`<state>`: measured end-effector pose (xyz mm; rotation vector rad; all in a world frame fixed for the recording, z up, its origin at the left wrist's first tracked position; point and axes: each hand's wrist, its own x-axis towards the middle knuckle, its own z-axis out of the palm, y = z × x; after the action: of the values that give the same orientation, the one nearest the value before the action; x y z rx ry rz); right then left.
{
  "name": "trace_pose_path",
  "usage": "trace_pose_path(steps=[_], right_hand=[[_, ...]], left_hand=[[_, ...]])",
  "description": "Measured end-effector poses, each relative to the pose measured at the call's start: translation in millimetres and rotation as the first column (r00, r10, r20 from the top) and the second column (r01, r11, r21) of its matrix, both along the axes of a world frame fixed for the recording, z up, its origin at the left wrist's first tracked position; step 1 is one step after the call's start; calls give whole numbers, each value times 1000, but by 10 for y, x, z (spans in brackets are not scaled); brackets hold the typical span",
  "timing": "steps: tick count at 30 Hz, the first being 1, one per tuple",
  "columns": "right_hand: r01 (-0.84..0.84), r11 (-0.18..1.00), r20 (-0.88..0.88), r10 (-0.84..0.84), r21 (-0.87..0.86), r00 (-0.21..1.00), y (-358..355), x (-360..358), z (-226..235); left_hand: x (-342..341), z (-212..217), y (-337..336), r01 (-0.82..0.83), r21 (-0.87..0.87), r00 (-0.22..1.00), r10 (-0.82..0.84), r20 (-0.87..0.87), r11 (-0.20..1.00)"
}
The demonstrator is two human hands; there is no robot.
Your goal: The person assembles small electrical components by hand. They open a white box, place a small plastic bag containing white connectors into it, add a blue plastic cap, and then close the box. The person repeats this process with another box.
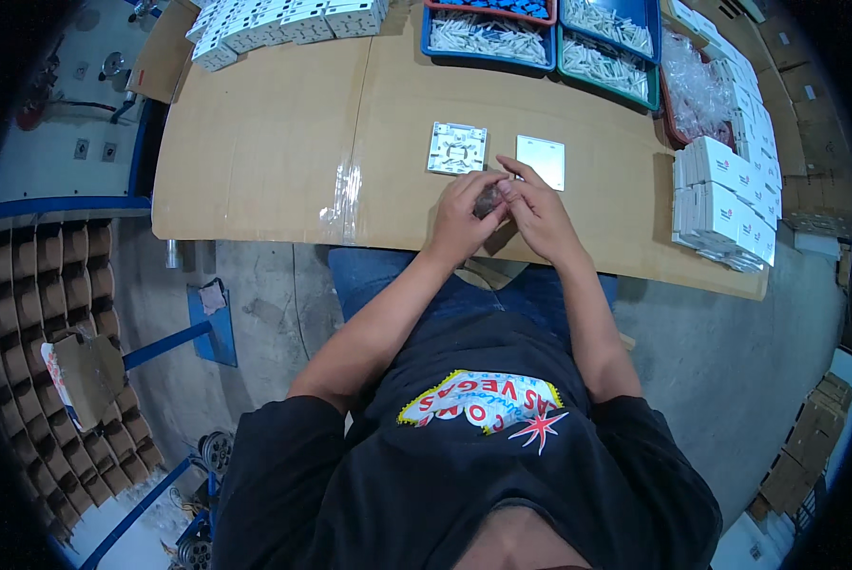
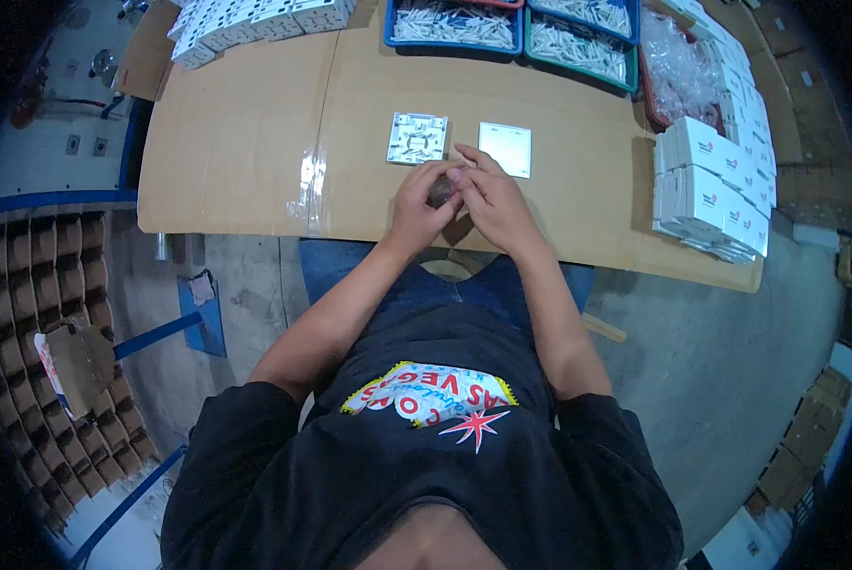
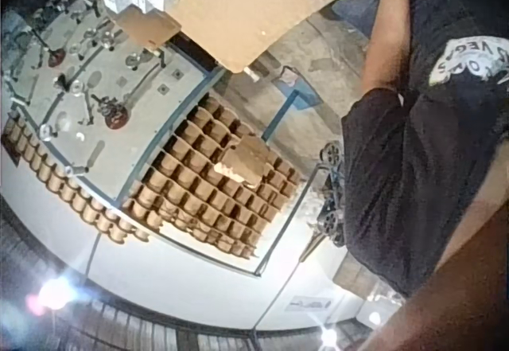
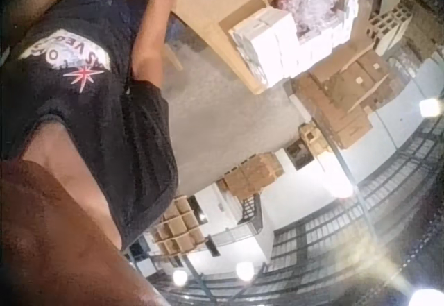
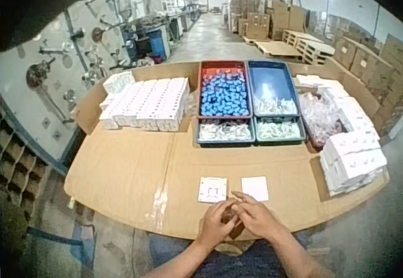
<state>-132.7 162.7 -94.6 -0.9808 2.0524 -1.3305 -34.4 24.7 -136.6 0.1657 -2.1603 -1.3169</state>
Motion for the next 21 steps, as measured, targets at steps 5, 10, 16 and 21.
trace_pose_path(steps=[5, 10, 16, 21], right_hand=[[31, 999, -36, -31, -7, 999, -26, 11, 8], [13, 1000, -136, -13, -2, 991, -41, 38, -28], [26, 1000, 96, -25, -15, 995, -39, 24, -66], [-7, 999, 11, 8, -53, 1000, -56, 14, -121]], left_hand=[[-4, -14, 8, 12, 74, 1000, -14, 19, 997], [3, -25, -1, 9, 49, 1000, -10, 21, 999], [-12, -54, 15, -4, 61, 1000, 4, 4, 998], [-10, -31, 17, 4, 26, 1000, -4, 6, 1000]])
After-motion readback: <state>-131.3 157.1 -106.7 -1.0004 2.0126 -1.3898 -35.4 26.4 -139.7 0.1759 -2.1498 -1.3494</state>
